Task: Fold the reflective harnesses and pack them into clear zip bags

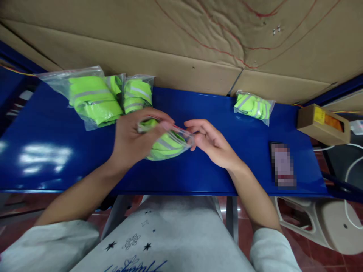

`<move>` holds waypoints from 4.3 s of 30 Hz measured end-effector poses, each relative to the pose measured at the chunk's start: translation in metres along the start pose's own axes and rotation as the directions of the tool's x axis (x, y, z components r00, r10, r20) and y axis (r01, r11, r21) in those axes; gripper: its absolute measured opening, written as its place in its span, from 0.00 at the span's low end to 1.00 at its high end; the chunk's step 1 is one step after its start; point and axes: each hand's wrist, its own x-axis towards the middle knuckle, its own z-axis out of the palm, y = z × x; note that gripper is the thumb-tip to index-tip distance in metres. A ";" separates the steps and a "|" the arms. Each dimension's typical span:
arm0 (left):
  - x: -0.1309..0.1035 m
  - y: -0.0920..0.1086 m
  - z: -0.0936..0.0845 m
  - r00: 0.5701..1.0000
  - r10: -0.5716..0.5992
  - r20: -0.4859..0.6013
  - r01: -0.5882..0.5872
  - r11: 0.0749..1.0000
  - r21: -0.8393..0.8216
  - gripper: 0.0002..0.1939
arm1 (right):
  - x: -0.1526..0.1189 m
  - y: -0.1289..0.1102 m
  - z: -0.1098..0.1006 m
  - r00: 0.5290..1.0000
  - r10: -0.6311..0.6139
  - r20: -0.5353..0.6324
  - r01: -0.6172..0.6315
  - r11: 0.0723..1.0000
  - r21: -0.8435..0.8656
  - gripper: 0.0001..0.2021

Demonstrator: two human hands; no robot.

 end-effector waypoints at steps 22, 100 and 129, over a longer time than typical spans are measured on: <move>-0.012 -0.047 -0.009 0.812 -0.350 0.466 0.575 0.617 -0.538 0.15 | -0.007 -0.010 -0.020 0.996 -0.052 -0.079 0.031 0.969 -0.247 0.07; -0.021 -0.046 -0.001 0.899 -0.380 0.215 0.431 0.854 -0.293 0.15 | -0.003 -0.003 -0.018 0.980 0.134 -0.147 -0.175 0.933 -0.314 0.12; -0.014 -0.048 -0.006 0.907 -0.372 0.197 0.420 0.790 -0.446 0.13 | -0.009 -0.010 -0.026 0.996 0.026 -0.080 -0.053 0.929 -0.367 0.05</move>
